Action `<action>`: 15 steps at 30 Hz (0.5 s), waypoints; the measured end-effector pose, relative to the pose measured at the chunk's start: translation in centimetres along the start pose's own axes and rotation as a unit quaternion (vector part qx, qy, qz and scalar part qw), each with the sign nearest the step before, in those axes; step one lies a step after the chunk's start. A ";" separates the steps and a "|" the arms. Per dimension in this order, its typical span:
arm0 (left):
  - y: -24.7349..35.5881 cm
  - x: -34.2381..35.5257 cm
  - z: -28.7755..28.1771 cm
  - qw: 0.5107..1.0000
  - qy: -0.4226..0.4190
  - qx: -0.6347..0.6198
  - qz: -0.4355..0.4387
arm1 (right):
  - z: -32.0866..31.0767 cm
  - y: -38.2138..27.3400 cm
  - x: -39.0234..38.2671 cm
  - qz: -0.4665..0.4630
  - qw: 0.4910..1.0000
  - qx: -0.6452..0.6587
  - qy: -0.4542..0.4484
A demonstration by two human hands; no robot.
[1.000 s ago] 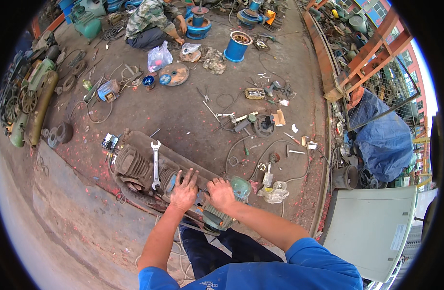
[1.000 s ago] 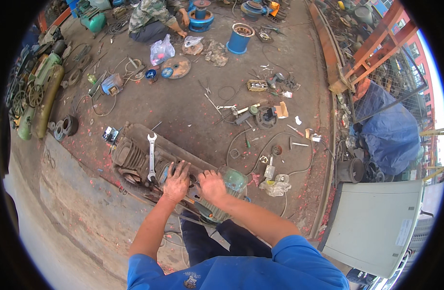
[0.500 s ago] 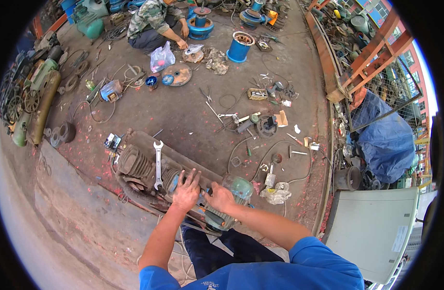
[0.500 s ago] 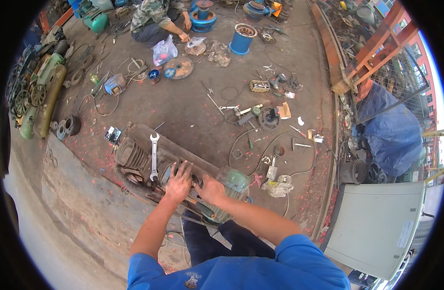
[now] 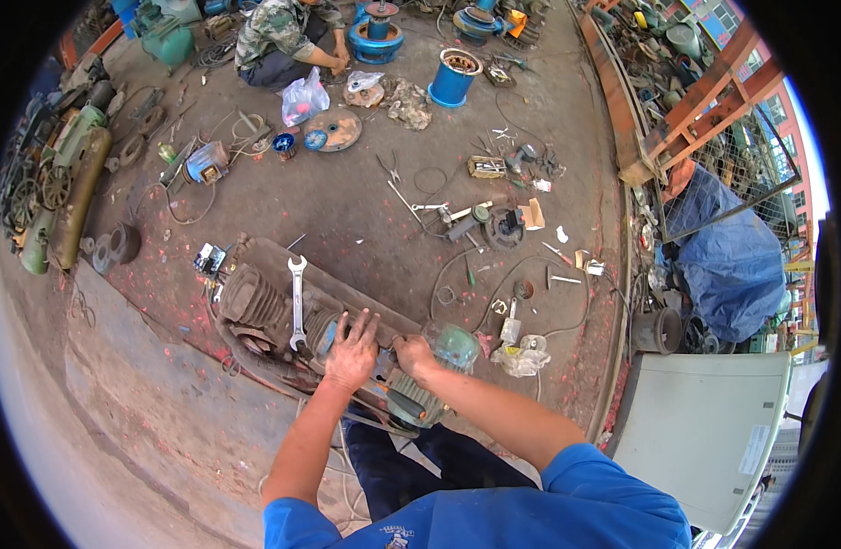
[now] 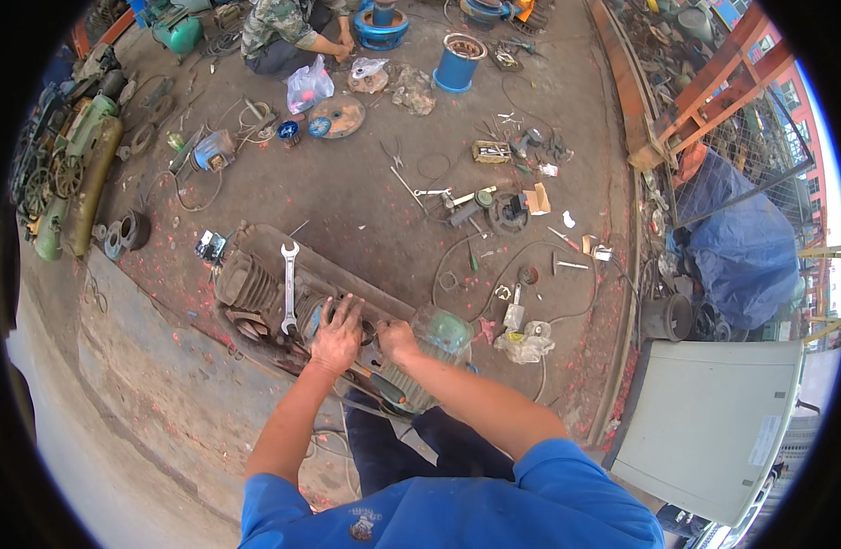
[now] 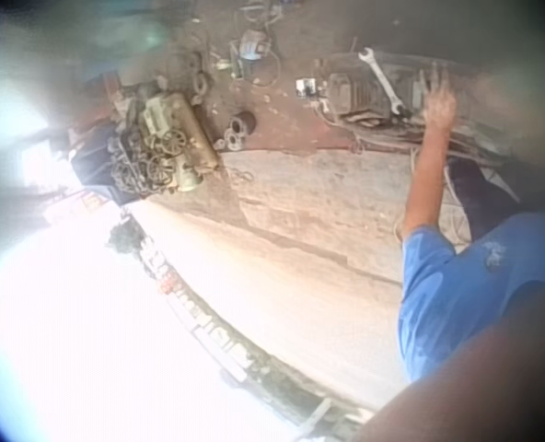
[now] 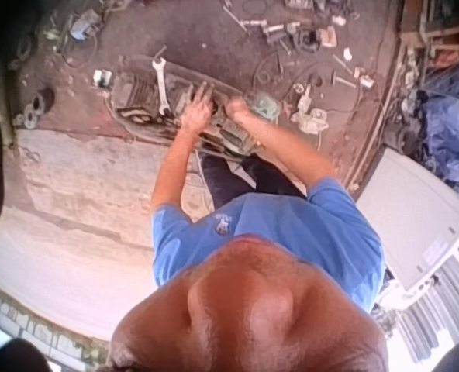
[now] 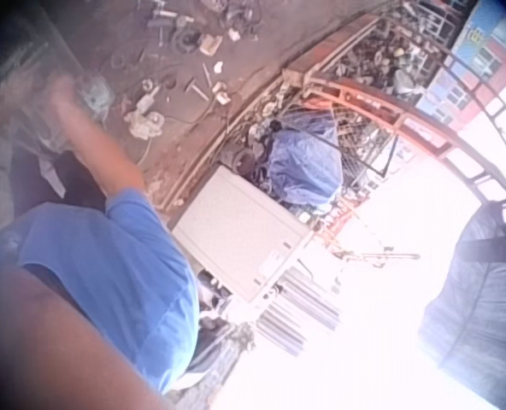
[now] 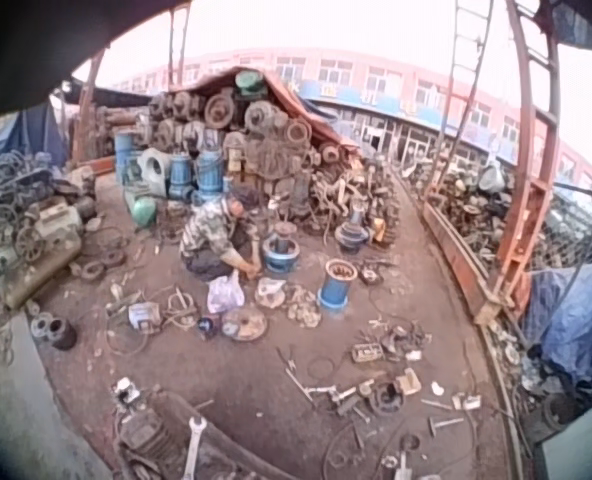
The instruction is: The person aligns and secures a motor housing onto a motor assembly using a wrench and screwdriver. They tighten bolts and adjust components while working in a cluttered workshop.
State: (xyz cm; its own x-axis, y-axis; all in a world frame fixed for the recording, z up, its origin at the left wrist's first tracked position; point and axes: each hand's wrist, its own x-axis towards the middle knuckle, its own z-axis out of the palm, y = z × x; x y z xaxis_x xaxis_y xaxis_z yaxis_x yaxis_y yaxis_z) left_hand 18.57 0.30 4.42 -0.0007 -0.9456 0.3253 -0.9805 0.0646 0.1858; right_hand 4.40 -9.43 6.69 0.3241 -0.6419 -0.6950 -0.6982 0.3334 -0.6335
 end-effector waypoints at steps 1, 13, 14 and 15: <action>0.0 0.1 -0.1 1.000 -0.003 0.000 0.002 | -0.1 0.5 0.2 -0.011 1.000 -0.025 0.006; -0.1 -0.2 -0.1 1.000 -0.018 -0.010 -0.001 | -2.3 1.2 -1.5 -0.381 0.808 -0.443 0.069; 0.0 -0.1 -0.2 1.000 -0.024 -0.011 0.001 | -1.9 2.2 -1.0 -0.369 0.829 -0.414 0.066; -0.1 -0.2 -0.3 1.000 -0.025 -0.005 0.002 | -1.1 2.9 -0.5 -0.320 0.878 -0.354 0.031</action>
State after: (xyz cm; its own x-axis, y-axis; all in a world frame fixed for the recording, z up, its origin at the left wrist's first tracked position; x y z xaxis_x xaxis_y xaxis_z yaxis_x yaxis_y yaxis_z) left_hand 18.76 0.55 4.56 -0.0157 -0.9603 0.2787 -0.9784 0.0721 0.1935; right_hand 1.53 -8.88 5.54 0.7742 -0.5858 -0.2399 -0.6155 -0.6082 -0.5012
